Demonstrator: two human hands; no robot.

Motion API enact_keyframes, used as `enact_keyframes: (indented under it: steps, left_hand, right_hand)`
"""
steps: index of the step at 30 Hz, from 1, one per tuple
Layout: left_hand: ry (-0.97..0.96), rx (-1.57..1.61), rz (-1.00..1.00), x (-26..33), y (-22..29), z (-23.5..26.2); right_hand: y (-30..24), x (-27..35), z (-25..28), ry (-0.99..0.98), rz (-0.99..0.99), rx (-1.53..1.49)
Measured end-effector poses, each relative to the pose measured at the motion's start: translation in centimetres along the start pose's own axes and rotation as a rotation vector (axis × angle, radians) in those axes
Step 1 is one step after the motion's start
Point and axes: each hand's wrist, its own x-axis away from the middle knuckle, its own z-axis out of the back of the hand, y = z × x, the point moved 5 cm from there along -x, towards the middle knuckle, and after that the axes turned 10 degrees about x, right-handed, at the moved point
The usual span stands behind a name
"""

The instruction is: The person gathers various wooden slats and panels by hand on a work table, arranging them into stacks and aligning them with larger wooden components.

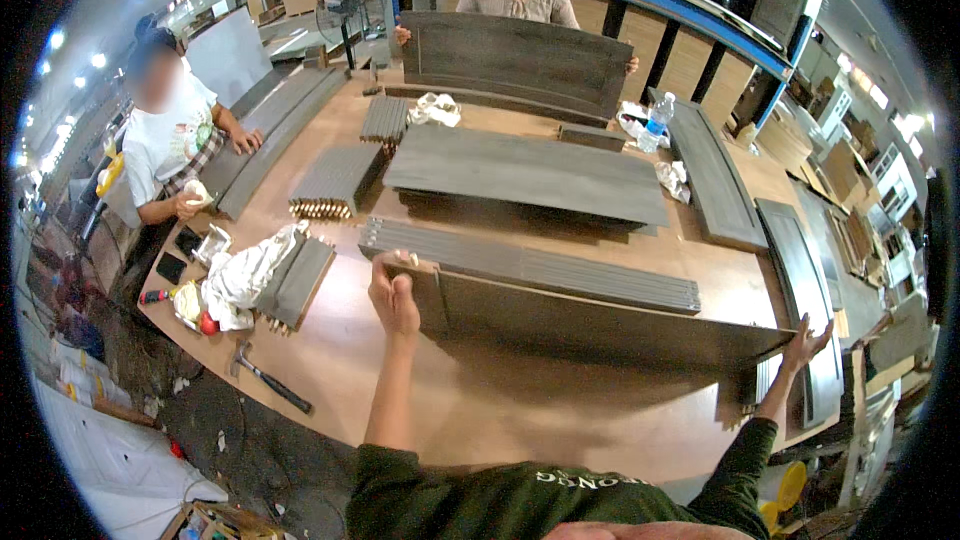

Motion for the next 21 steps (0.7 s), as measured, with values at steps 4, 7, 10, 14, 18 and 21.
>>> enact_keyframes:
  steps: [4, 7, 10, 14, 18, 21]
  left_hand:
    - [-0.095, -0.093, 0.025, 0.4, 0.4, -1.6]
    - [-0.105, -0.144, -0.010, 0.8, 0.3, -1.0]
    - [-0.066, -0.158, 0.065, 0.9, 0.6, -0.4]
    - [-0.012, -0.024, 0.164, 1.8, -2.3, -1.1]
    - [-0.069, -0.167, 0.157, 3.7, -5.0, 1.4]
    - [-0.163, -0.469, 0.163, 4.8, -3.5, 1.5]
  right_hand:
    - [-17.6, 0.6, 0.5, -0.079, 0.298, -0.448]
    - [-38.0, 8.2, 2.1, -0.485, 0.391, -0.803]
    - [-52.2, 17.0, 3.4, -0.890, 0.743, -0.924]
    - [-62.3, 25.6, 3.5, -1.018, 1.072, -1.094]
    - [-63.5, 34.4, -1.1, -1.016, 1.232, -0.706]
    - [-63.2, 35.4, -1.4, -1.521, 1.381, -0.492]
